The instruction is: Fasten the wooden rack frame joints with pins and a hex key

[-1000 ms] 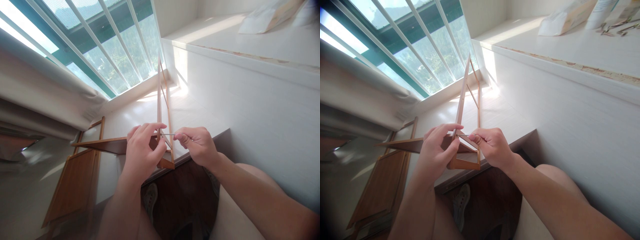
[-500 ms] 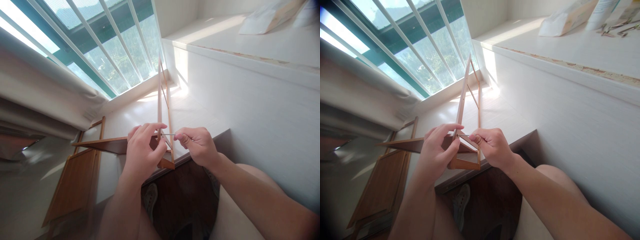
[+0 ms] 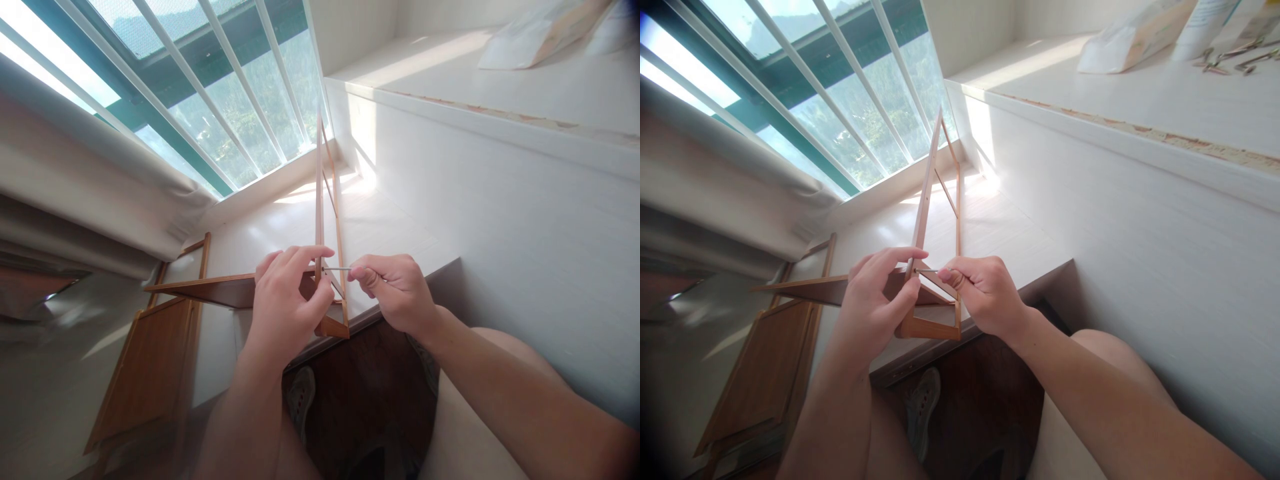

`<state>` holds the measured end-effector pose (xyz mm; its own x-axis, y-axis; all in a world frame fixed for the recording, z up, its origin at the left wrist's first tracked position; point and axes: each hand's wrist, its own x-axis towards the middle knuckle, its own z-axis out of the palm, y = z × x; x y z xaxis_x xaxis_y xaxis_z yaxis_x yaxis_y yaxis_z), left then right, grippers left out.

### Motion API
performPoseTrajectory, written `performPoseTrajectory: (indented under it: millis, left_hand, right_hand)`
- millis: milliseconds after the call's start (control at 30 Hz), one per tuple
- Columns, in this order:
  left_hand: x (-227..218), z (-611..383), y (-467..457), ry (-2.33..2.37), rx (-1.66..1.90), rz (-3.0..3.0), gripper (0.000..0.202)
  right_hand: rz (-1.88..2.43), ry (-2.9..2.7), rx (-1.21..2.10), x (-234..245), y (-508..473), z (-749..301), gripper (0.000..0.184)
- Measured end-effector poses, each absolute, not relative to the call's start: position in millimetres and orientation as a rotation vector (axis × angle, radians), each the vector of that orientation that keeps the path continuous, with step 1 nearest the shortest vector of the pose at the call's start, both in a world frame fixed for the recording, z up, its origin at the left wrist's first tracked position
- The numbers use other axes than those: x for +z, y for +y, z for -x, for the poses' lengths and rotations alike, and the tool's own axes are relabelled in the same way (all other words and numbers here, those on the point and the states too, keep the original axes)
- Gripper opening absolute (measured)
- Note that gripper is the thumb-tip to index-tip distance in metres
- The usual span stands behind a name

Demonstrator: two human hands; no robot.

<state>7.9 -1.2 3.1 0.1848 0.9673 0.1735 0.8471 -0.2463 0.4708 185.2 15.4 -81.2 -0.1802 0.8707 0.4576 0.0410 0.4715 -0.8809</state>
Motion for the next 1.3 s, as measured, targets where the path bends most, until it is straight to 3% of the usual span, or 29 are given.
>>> performPoseTrajectory:
  millis: [967,1300]
  left_hand:
    - [2.7,-7.7,-1.6,1.729,0.644,-2.202,0.026]
    - [3.9,-4.7,-1.4,1.694,0.599,-2.247,0.025]
  right_hand:
    - [0.761,-1.781,0.777,-82.0,17.2,-189.2,0.033]
    - [0.788,-1.708,0.905,-84.1,17.5,-188.4,0.037]
